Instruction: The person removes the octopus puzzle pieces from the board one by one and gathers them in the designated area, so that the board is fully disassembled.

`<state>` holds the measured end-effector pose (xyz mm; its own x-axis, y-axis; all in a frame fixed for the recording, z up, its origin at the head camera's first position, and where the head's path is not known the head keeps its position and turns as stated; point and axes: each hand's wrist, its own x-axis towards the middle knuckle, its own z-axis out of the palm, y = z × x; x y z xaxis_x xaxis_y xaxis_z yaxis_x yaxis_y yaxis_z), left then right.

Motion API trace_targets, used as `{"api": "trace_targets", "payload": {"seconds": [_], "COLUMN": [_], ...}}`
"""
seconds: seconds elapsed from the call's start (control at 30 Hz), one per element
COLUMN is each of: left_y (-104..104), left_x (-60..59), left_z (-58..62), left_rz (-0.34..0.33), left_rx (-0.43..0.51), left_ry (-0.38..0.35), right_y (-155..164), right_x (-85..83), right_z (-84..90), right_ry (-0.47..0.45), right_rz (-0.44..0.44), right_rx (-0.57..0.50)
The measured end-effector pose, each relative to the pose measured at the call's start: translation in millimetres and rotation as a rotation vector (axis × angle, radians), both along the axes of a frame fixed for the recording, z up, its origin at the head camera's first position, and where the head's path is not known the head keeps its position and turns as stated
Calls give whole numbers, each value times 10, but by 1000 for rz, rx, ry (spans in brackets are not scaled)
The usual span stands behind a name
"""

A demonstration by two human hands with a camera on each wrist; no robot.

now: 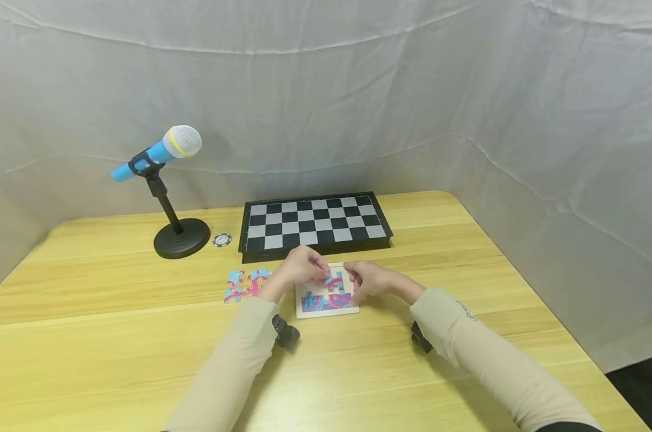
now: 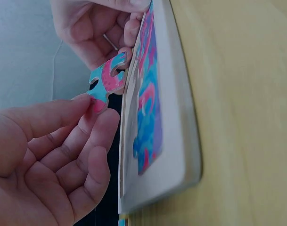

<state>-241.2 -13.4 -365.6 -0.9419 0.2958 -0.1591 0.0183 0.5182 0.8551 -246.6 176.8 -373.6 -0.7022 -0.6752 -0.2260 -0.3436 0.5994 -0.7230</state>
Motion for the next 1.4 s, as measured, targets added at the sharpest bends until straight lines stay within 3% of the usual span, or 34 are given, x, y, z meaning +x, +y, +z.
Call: {"api": "trace_targets", "payload": {"seconds": [0.33, 1.0, 1.2, 1.4], "left_y": [-178, -615, -714, -808], "left_x": [-18, 39, 56, 82], "left_z": [-11, 7, 24, 17], "left_rz": [23, 116, 119, 118], "left_rx": [-21, 32, -2, 20], "left_ry": [11, -31, -23, -19], "right_y": [-2, 2, -8, -16], "right_x": [7, 7, -3, 7], "right_z": [6, -3, -11, -4], "right_ry": [-20, -23, -30, -35], "right_rz": [-22, -12, -15, -11], "right_rx": [15, 0, 7, -12]}}
